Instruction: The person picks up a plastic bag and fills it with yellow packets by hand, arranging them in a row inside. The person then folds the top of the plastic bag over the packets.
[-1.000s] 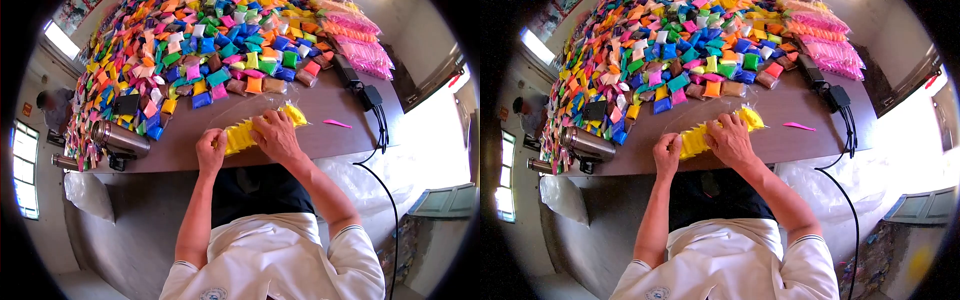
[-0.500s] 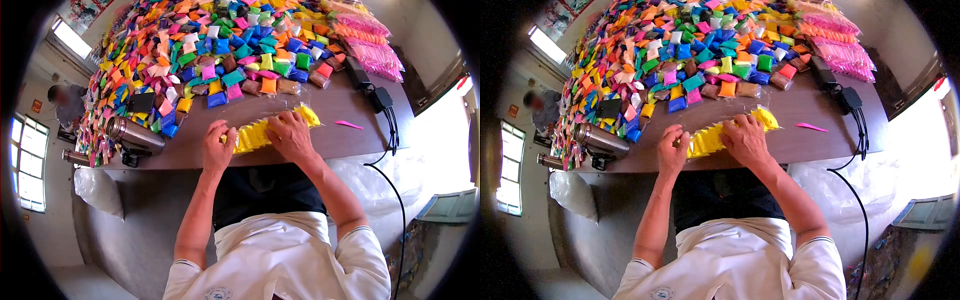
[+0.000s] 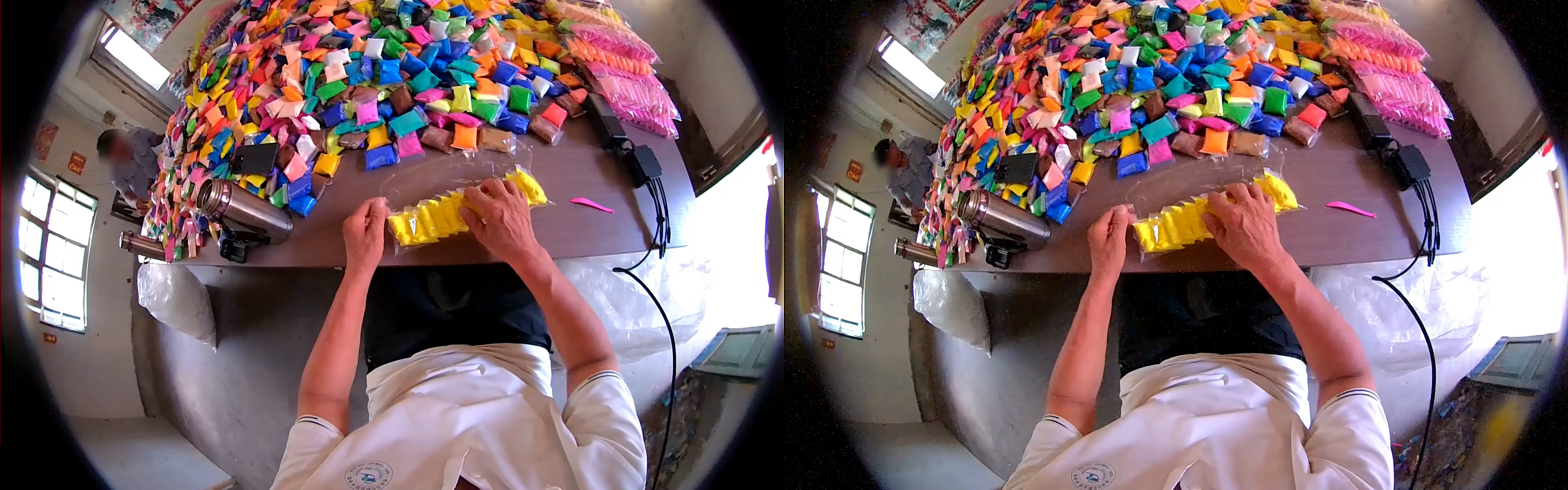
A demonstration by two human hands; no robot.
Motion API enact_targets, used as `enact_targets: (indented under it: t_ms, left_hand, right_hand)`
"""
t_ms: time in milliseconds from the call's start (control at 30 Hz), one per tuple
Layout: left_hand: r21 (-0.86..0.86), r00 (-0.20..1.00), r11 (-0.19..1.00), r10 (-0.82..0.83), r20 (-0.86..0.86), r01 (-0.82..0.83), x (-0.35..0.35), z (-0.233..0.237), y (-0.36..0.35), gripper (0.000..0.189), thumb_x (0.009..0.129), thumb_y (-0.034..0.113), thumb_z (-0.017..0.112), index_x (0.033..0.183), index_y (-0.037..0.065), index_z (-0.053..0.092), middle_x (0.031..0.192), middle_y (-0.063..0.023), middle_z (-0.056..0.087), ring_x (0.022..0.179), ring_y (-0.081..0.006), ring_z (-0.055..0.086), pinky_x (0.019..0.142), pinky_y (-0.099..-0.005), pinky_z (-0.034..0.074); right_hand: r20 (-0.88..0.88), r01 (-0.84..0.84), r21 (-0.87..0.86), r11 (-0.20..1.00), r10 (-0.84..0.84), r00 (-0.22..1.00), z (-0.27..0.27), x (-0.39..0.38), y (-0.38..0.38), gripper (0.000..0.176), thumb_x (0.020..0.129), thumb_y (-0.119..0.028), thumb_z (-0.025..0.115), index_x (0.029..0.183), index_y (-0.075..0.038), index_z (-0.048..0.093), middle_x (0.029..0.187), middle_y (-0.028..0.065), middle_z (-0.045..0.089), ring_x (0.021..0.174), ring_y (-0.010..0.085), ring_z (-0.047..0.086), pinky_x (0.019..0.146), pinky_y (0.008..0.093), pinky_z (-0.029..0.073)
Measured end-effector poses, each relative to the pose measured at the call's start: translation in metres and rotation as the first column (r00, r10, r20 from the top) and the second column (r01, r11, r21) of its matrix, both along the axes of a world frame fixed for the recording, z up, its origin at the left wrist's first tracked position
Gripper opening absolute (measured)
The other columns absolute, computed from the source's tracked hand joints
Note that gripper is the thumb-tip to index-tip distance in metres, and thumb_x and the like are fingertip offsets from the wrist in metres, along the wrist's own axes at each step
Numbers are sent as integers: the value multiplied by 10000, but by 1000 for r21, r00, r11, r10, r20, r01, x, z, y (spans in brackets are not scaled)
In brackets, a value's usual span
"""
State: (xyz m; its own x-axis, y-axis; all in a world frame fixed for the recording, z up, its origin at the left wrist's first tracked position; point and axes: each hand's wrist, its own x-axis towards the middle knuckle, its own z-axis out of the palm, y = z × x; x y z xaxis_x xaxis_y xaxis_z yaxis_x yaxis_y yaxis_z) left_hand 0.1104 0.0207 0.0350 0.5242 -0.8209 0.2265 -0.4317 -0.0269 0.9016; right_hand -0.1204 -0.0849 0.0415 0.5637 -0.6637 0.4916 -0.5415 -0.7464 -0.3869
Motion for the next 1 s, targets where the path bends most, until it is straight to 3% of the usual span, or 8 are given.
enact_targets:
  t_ms: [133, 200, 333, 400, 500, 600, 767, 1000]
  left_hand:
    - [22, 998, 999, -43, 38, 42, -11, 16, -11, 349, 988, 309, 556, 1034, -17, 672, 960, -107, 697, 905, -162, 649, 818, -290, 503]
    - [-52, 941, 995, -65, 333, 87, -20, 25, -17, 326, 975, 289, 576, 1005, -23, 664, 1039, -134, 677, 930, -193, 655, 823, -304, 508]
    - [-65, 919, 974, -183, 350, 219, -40, 26, -28, 297, 957, 265, 598, 966, -26, 657, 1082, -152, 656, 957, -246, 656, 841, -335, 510]
    - [-153, 875, 944, -200, 441, 293, -58, 21, -31, 267, 938, 237, 619, 917, -28, 651, 1063, -155, 655, 968, -302, 643, 848, -362, 509]
    - [-124, 826, 925, -253, 504, 359, -85, 7, -30, 209, 903, 178, 644, 893, -31, 649, 1047, -164, 653, 956, -341, 632, 841, -387, 511]
    - [-148, 768, 936, -165, 618, 320, -91, -5, -31, 159, 865, 127, 662, 872, -31, 645, 1040, -168, 652, 939, -353, 626, 827, -405, 512]
    - [-165, 811, 941, -155, 564, 295, -93, -4, -32, 140, 811, 102, 695, 839, -23, 637, 1014, -157, 652, 920, -340, 623, 820, -410, 506]
    - [-13, 801, 966, -207, 562, 259, -102, 7, -33, 187, 728, 124, 752, 738, 12, 602, 1013, -140, 627, 945, -325, 608, 833, -415, 487]
  right_hand:
    - [4, -8, 14, 1000, 8, 1000, -3, 0, -2, 233, 847, -255, 682, 1041, -128, 666, 1032, 98, 567, 1003, 288, 525, 844, 428, 432]
    - [10, -11, 9, 1000, 11, 1000, -3, 0, -3, 232, 844, -254, 681, 1038, -129, 666, 1026, 96, 568, 998, 289, 526, 836, 428, 432]
    - [-8, -1, 23, 1000, 1, 1000, 4, -1, -1, 218, 828, -233, 678, 1021, -131, 665, 1001, 92, 575, 990, 290, 534, 818, 425, 433]
    - [-8, -3, 36, 999, 3, 1000, 4, -2, -2, 215, 820, -222, 676, 1014, -130, 664, 994, 90, 577, 987, 292, 538, 814, 425, 434]
    - [-36, -12, 52, 999, 14, 999, 1, -2, -6, 229, 809, -195, 671, 1029, -131, 668, 989, 84, 579, 987, 294, 544, 809, 424, 434]
    - [-18, 11, 57, 998, -10, 1000, -1, -2, -8, 251, 799, -168, 665, 1046, -132, 673, 1003, 79, 585, 996, 292, 550, 808, 420, 435]
    - [-60, -12, 109, 994, 19, 998, 4, -4, -9, 269, 817, -146, 639, 1083, -132, 680, 1071, 86, 608, 1044, 292, 558, 831, 416, 450]
    - [-77, -46, 185, 982, 61, 995, 8, -5, -23, 250, 823, -120, 606, 1055, -126, 700, 1042, 100, 641, 1023, 310, 587, 878, 424, 462]
